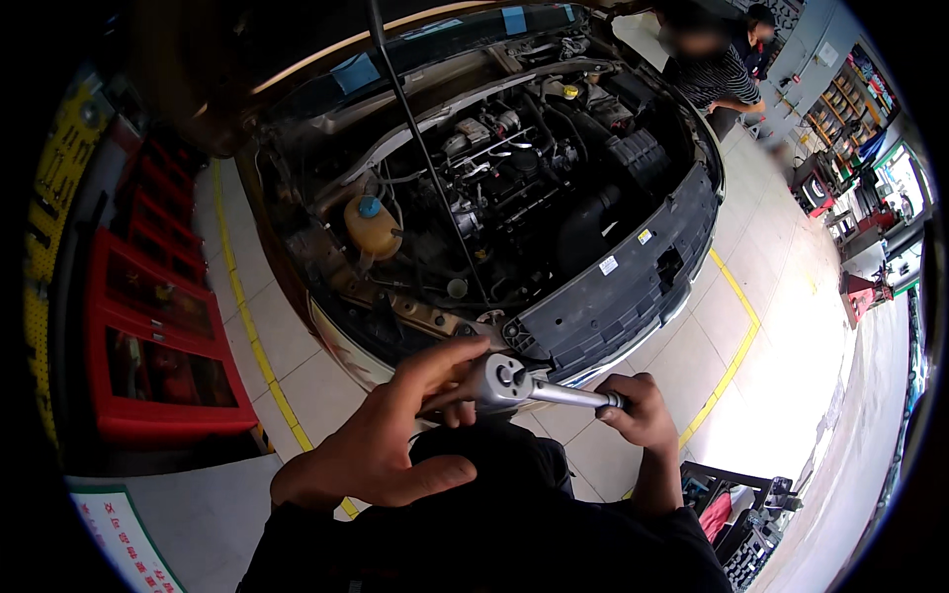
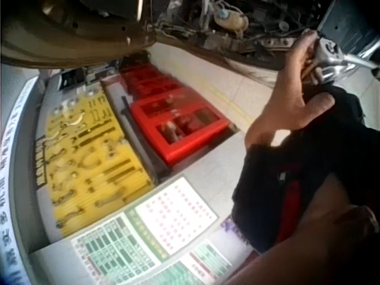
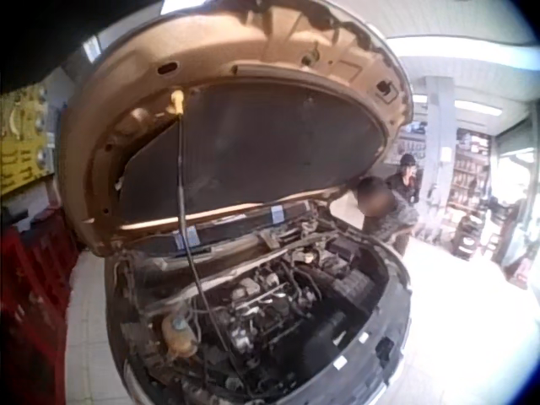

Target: The person pours blue fluid into the engine bay and uses a ratchet wrench to tighten bolts on the engine. The person also organizes tools in a toolbox.

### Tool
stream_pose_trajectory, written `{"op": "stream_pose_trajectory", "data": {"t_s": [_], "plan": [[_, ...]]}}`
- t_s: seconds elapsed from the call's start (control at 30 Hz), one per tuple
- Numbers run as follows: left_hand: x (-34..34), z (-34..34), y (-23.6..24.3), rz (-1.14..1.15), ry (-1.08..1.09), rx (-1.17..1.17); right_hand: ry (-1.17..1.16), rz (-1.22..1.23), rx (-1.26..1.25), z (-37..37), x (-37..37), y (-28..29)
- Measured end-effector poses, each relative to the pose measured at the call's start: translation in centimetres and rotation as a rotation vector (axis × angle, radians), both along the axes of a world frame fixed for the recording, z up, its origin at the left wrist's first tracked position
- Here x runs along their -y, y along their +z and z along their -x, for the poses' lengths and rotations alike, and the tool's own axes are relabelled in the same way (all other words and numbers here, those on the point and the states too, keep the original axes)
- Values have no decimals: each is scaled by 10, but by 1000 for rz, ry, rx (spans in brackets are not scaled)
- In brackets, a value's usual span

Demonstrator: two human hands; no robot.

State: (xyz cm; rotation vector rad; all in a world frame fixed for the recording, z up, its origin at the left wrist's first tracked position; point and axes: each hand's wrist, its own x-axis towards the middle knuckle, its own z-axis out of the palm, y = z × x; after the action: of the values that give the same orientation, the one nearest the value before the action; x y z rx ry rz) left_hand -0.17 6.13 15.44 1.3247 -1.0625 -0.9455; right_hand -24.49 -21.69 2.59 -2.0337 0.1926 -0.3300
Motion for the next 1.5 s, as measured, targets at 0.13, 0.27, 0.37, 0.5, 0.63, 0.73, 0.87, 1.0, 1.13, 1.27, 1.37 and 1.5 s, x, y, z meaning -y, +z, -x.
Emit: {"op": "stream_pose_trajectory", "data": {"t_s": [0.13,0.27,0.37,0.5,0.63,0.73,0.87,1.0,1.13,1.27,1.37,1.5], "plan": [[45,-10,-10,75,-116,152,-157,-167,-14,66,91,1],[30,-62,-52,304,50,286,-459,-73,82,138,159,34],[15,-101,-94,155,616,242,-571,67,159,132,197,48],[-5,-159,-200,-391,1107,567,-659,59,221,42,228,45],[-24,-175,-301,-642,1228,869,-723,101,71,-96,258,20],[-28,-165,-344,-680,1329,895,-699,334,-32,-191,269,12],[-24,-153,-356,-683,1392,967,-638,568,-291,-284,267,13],[-14,-150,-347,-717,1382,944,-542,636,-317,-335,274,-10],[-15,-146,-347,-738,1389,948,-525,620,-285,-355,269,-8],[-13,-147,-342,-761,1385,932,-475,607,-276,-373,261,-3],[-7,-147,-335,-756,1375,934,-459,642,-294,-386,258,-7],[-8,-148,-338,-760,1372,952,-436,616,-353,-393,259,-17]]}}
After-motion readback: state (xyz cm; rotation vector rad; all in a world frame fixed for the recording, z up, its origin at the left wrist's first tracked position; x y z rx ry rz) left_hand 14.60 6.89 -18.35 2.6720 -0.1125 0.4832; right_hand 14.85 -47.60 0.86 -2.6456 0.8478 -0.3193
